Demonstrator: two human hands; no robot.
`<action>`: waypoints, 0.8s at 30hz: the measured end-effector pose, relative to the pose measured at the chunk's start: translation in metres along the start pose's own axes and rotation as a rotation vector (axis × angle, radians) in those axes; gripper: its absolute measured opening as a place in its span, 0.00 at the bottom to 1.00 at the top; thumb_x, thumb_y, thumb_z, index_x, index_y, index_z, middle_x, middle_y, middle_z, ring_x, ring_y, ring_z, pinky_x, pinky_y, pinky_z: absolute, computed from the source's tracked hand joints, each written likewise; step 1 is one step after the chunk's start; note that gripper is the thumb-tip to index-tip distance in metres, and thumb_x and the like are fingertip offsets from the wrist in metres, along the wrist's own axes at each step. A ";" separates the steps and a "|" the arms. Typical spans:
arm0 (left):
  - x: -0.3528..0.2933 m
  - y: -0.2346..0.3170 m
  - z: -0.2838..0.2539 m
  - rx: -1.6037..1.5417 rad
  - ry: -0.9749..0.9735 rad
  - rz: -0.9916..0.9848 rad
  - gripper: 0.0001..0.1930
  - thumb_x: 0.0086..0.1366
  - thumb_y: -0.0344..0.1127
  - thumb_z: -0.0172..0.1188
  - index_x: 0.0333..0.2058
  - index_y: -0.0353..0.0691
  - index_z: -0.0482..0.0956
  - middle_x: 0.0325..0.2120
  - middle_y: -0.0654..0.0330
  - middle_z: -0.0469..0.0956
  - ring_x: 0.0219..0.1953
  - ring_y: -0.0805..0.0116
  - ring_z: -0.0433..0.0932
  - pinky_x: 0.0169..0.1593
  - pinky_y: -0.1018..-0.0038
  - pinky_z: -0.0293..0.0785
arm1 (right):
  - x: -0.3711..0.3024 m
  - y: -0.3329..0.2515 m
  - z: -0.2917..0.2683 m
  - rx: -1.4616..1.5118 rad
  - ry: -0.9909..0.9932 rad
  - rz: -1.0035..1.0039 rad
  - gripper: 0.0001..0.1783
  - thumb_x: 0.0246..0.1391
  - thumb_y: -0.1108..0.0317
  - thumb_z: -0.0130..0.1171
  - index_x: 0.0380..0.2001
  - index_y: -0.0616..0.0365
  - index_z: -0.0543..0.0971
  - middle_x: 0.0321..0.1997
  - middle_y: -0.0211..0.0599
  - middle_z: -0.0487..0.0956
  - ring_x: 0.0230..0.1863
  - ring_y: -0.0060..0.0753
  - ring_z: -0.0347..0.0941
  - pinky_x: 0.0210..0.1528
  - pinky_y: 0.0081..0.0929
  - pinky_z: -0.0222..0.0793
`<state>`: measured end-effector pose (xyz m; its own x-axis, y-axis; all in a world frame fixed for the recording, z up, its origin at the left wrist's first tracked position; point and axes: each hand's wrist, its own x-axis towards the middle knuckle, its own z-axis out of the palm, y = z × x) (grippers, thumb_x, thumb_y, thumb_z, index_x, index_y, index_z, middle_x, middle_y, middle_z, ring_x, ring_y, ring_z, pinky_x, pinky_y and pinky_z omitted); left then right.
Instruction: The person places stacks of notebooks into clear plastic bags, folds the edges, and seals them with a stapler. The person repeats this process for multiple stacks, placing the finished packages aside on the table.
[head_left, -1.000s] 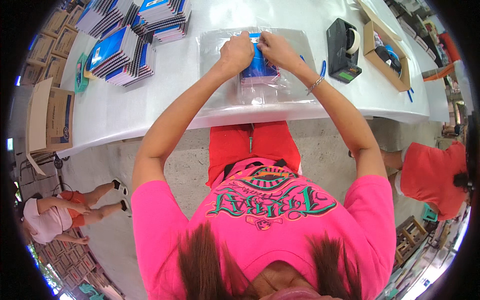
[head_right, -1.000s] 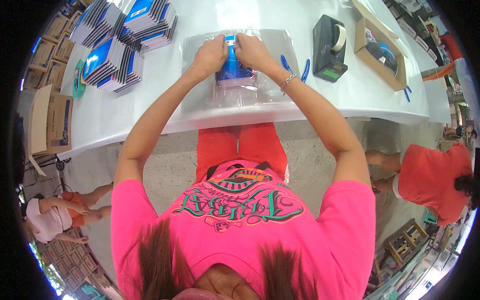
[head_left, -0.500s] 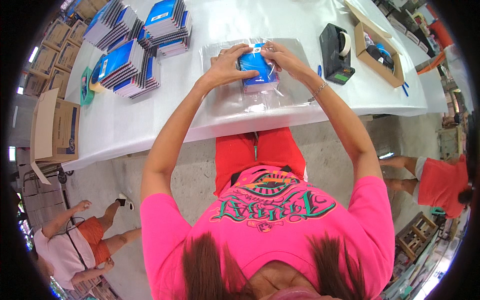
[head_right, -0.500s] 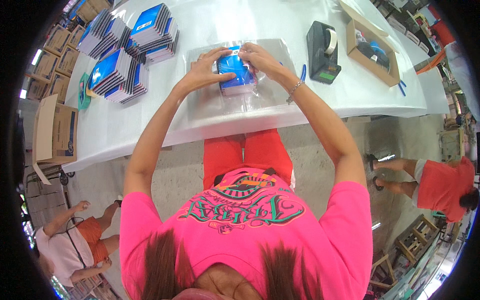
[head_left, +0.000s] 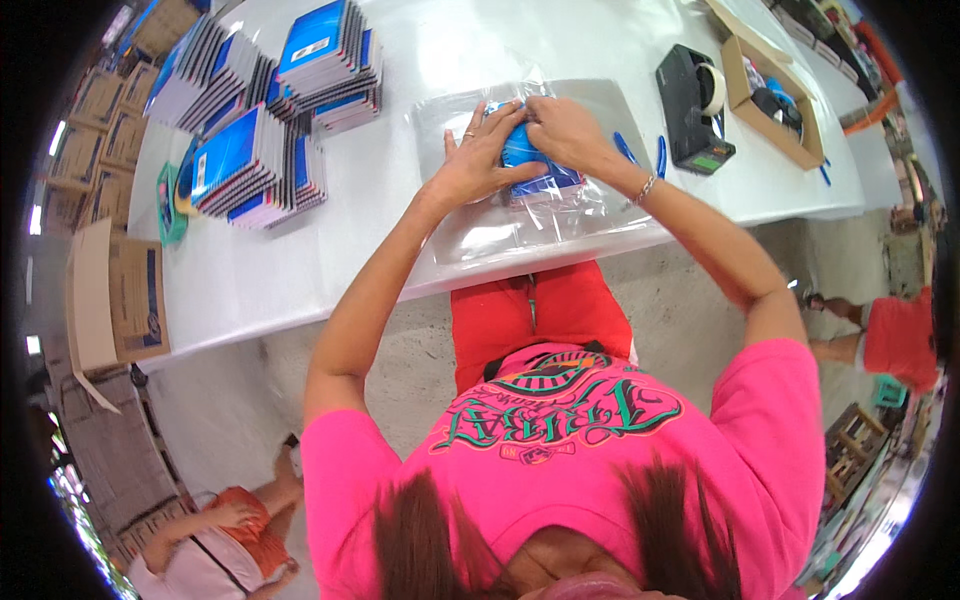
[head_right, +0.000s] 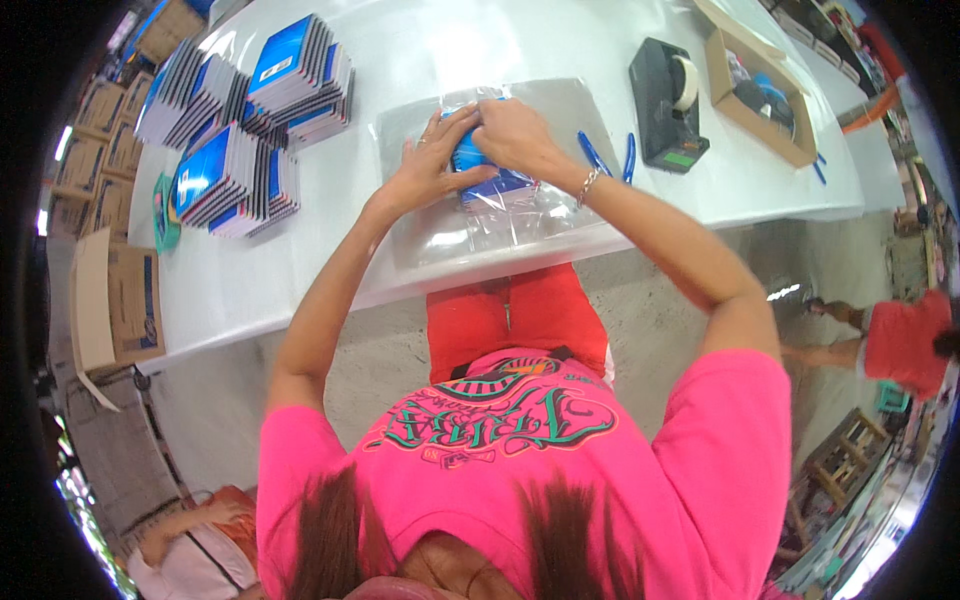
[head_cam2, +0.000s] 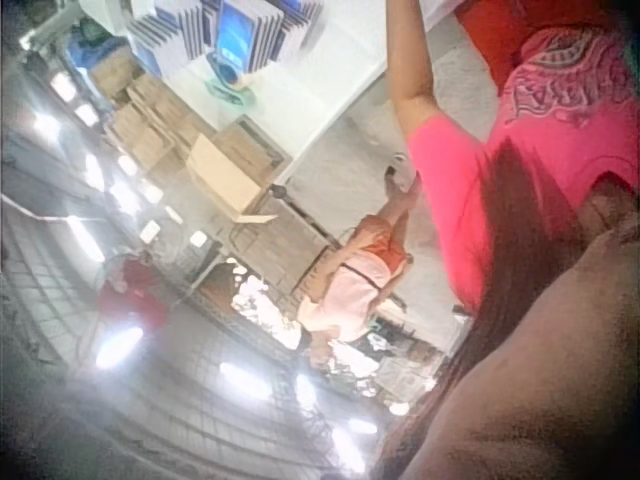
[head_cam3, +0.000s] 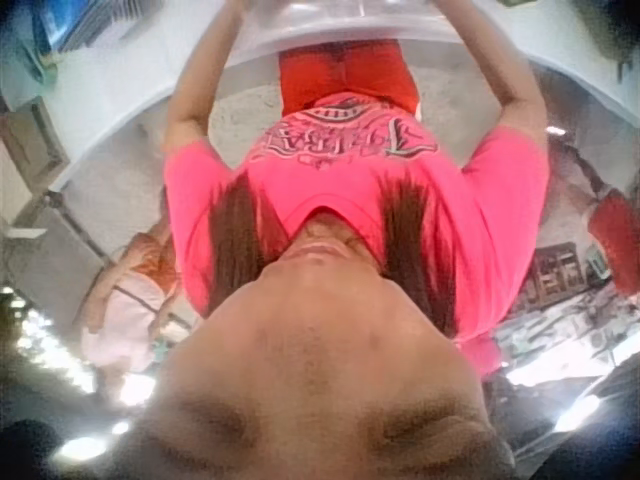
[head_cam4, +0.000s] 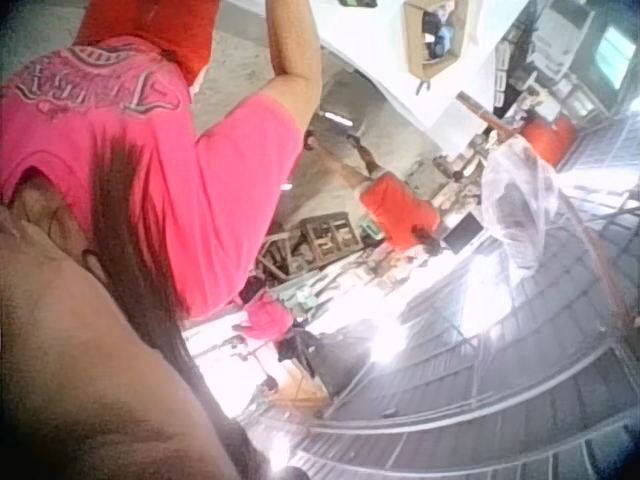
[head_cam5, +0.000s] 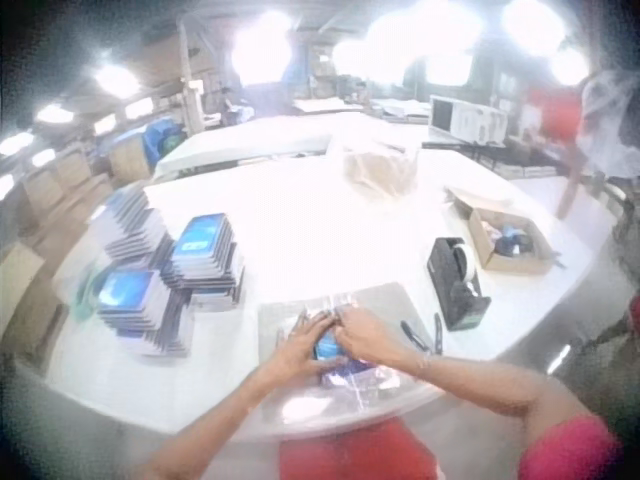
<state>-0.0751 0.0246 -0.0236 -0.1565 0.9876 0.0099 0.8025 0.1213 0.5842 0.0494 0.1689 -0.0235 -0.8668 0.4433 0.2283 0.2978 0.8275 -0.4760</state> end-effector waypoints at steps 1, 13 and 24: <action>-0.001 0.000 -0.002 0.010 -0.013 -0.013 0.50 0.48 0.72 0.62 0.67 0.58 0.57 0.70 0.66 0.50 0.73 0.50 0.39 0.63 0.26 0.31 | 0.002 0.002 -0.002 -0.025 -0.031 -0.033 0.23 0.53 0.53 0.50 0.34 0.67 0.77 0.24 0.43 0.77 0.26 0.43 0.75 0.30 0.40 0.70; -0.002 0.005 -0.012 0.050 -0.039 -0.035 0.47 0.50 0.70 0.62 0.67 0.62 0.57 0.70 0.66 0.49 0.73 0.49 0.39 0.63 0.26 0.32 | -0.009 0.006 -0.059 0.149 -0.370 -0.175 0.24 0.46 0.62 0.61 0.49 0.53 0.77 0.53 0.44 0.69 0.57 0.46 0.65 0.61 0.39 0.60; -0.020 0.002 -0.002 -0.274 0.404 0.055 0.32 0.48 0.62 0.67 0.54 0.65 0.76 0.66 0.55 0.51 0.71 0.46 0.38 0.63 0.30 0.33 | -0.014 -0.017 -0.040 -0.110 -0.285 -0.040 0.43 0.39 0.43 0.68 0.60 0.43 0.68 0.64 0.47 0.64 0.61 0.61 0.60 0.61 0.51 0.60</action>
<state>-0.0718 0.0048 -0.0210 -0.3722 0.8679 0.3290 0.6436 -0.0141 0.7653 0.0729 0.1624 0.0150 -0.9514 0.3079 -0.0096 0.2891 0.8816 -0.3730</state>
